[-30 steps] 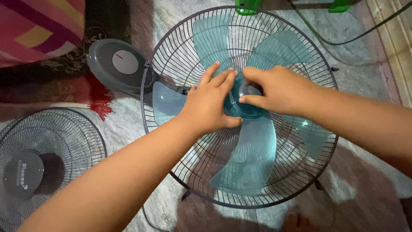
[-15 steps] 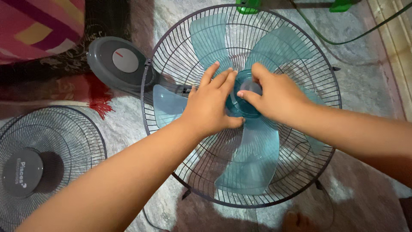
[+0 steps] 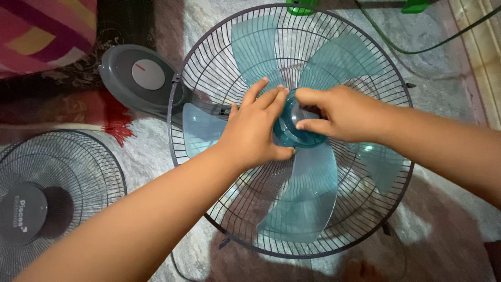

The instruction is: The person assembles an electric fan by hand. They secure the fan blades to the motor hub, then attach the front wire cage to complete the assembly.

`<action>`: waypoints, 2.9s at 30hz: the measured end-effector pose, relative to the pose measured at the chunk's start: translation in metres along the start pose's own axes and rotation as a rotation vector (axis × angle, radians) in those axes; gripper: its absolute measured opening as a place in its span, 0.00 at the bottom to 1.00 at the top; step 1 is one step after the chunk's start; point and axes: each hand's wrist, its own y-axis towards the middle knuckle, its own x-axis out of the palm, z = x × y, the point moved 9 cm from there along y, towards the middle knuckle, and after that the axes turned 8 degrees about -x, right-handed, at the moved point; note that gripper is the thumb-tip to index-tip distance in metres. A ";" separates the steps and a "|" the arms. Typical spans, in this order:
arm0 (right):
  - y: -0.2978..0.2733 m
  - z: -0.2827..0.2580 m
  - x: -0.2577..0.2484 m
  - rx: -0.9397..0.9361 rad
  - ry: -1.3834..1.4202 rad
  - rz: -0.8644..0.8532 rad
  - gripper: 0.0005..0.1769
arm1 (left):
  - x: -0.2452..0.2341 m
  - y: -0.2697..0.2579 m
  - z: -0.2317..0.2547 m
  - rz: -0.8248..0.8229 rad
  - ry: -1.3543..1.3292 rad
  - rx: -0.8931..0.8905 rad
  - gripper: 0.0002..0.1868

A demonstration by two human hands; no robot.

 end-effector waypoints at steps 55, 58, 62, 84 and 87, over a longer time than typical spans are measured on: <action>-0.002 -0.020 -0.006 -0.748 -0.485 0.328 0.27 | -0.003 0.000 0.001 -0.064 -0.025 0.071 0.63; 0.000 -0.024 -0.004 -0.814 -0.522 0.293 0.27 | -0.003 -0.001 0.001 -0.065 -0.021 0.068 0.63; 0.004 -0.018 -0.007 -0.634 -0.520 0.312 0.25 | -0.005 0.002 0.001 -0.013 -0.032 0.085 0.61; -0.008 -0.008 -0.006 -0.051 -0.570 0.500 0.26 | -0.001 -0.006 0.005 0.037 -0.040 -0.047 0.61; -0.009 -0.007 -0.009 -0.123 -0.535 0.582 0.24 | -0.003 -0.003 0.005 0.068 -0.060 -0.010 0.60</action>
